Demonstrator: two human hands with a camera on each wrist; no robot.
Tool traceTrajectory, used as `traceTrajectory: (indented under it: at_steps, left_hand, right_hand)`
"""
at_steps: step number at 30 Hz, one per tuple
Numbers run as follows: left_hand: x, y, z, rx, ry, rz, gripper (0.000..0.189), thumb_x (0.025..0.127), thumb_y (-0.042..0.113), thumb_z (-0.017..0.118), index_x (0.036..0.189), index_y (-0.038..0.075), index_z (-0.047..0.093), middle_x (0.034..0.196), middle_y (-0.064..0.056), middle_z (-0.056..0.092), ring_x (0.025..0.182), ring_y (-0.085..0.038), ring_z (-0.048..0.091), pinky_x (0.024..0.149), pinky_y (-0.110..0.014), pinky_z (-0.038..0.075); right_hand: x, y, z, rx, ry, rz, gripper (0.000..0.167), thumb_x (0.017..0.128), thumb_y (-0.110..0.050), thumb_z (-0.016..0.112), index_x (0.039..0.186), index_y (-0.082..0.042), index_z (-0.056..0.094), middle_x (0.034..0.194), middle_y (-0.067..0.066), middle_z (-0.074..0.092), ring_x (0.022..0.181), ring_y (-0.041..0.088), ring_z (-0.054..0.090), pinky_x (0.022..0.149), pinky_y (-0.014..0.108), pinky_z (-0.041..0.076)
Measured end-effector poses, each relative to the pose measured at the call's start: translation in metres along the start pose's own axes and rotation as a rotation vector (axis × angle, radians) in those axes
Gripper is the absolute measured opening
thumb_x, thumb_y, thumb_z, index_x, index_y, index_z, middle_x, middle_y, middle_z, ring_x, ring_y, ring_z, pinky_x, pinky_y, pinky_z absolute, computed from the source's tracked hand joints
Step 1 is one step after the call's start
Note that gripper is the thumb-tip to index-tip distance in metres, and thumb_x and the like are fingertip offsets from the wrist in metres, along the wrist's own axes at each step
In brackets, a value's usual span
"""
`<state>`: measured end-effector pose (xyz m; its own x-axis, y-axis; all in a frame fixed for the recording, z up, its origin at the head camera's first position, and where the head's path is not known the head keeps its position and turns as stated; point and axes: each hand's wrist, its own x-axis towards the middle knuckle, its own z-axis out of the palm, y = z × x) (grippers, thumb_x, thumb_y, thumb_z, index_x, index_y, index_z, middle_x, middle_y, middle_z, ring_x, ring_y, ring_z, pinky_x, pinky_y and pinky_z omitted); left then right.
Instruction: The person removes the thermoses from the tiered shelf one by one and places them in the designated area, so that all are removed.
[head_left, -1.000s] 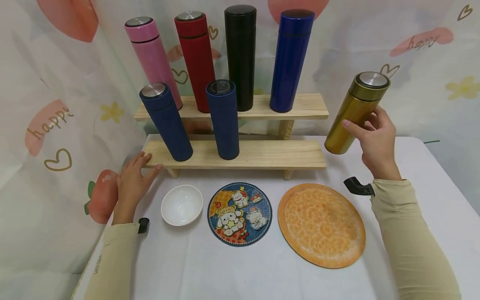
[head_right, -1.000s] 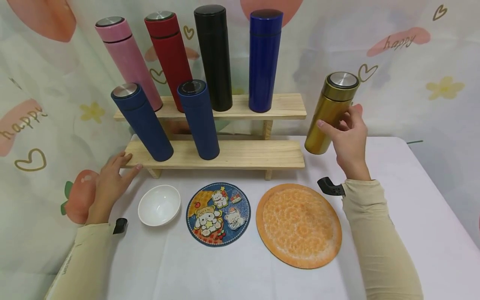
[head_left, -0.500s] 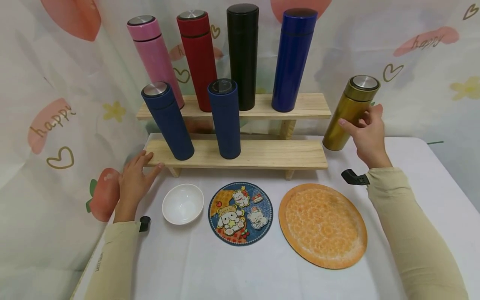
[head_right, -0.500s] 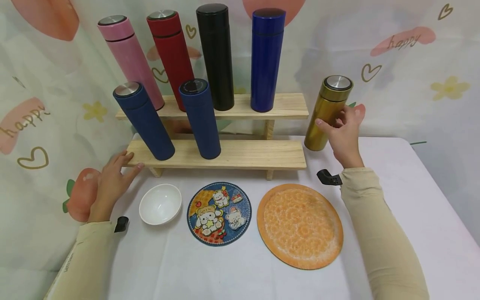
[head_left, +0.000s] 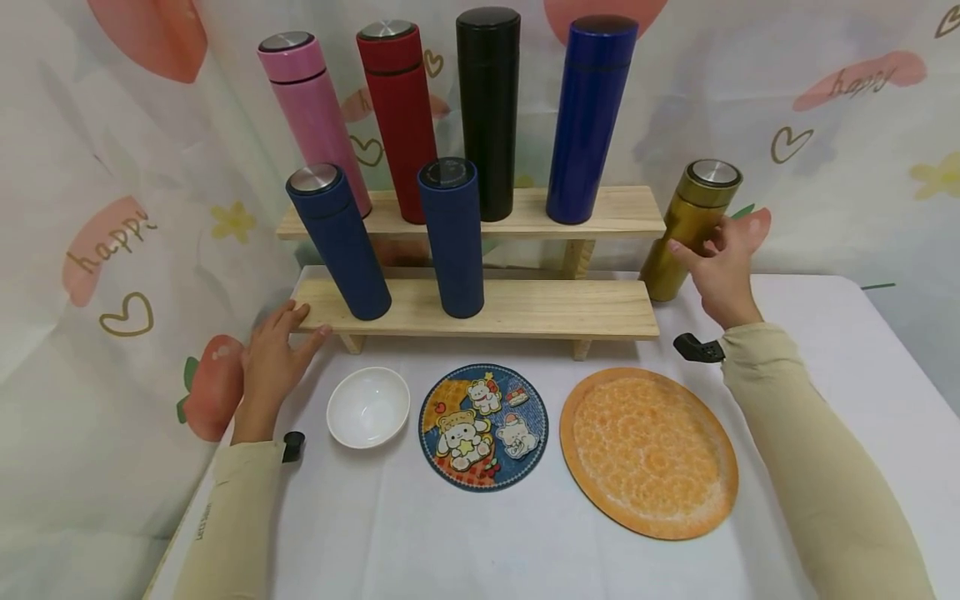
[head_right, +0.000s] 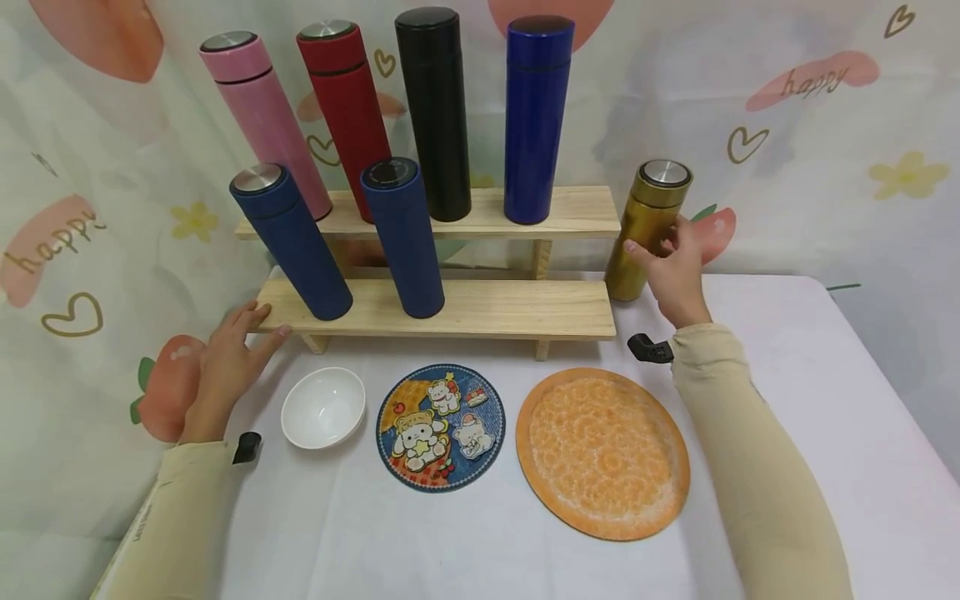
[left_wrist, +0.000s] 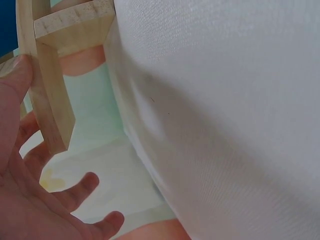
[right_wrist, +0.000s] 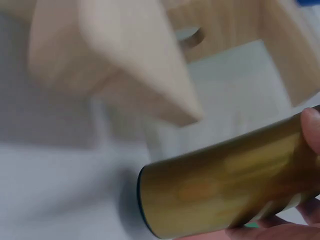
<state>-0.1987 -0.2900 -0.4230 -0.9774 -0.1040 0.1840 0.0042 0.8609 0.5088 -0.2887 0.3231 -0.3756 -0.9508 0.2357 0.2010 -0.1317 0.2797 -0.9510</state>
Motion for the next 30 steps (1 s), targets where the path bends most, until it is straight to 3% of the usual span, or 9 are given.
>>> traceTrajectory:
  at_steps: [7,17,27,30]
  left_hand:
    - [-0.002,0.002,-0.002,-0.020,0.001,0.011,0.073,0.106,0.051,0.065,0.159,0.004,0.049,0.169,-0.021,0.037,0.150,-0.056,0.032,0.111,-0.083,0.019]
    - [-0.002,0.001,-0.002,-0.026,0.014,0.020,0.072,0.106,0.052,0.063,0.158,0.004,0.051,0.168,-0.021,0.039,0.149,-0.056,0.034,0.108,-0.084,0.021]
    - [-0.002,0.004,-0.003,-0.024,0.011,0.013,0.073,0.106,0.052,0.063,0.159,0.003,0.050,0.169,-0.022,0.037,0.150,-0.056,0.032,0.109,-0.084,0.021]
    - [-0.003,0.003,-0.002,-0.019,0.004,0.009,0.074,0.106,0.052,0.063,0.159,0.003,0.049,0.169,-0.022,0.036,0.150,-0.057,0.032,0.108,-0.084,0.021]
  right_hand:
    - [0.005,0.013,0.002,-0.068,-0.014,0.004,0.074,0.104,-0.013,0.068,0.167,-0.005,0.030,0.164,0.022,0.037,0.144,0.035,0.039,0.122,0.044,0.033]
    - [0.004,0.025,0.007,-0.060,-0.020,-0.061,0.067,0.106,-0.013,0.065,0.164,-0.005,0.033,0.162,0.023,0.039,0.143,0.033,0.042,0.124,0.044,0.029]
    - [0.004,0.028,0.013,0.048,0.006,-0.061,0.060,0.104,-0.008,0.067,0.158,-0.012,0.042,0.157,0.017,0.045,0.143,0.026,0.046,0.123,0.043,0.033]
    - [-0.001,0.028,0.013,0.093,0.002,-0.045,0.063,0.103,-0.007,0.067,0.160,-0.013,0.041,0.162,0.019,0.042,0.148,0.026,0.042,0.125,0.040,0.029]
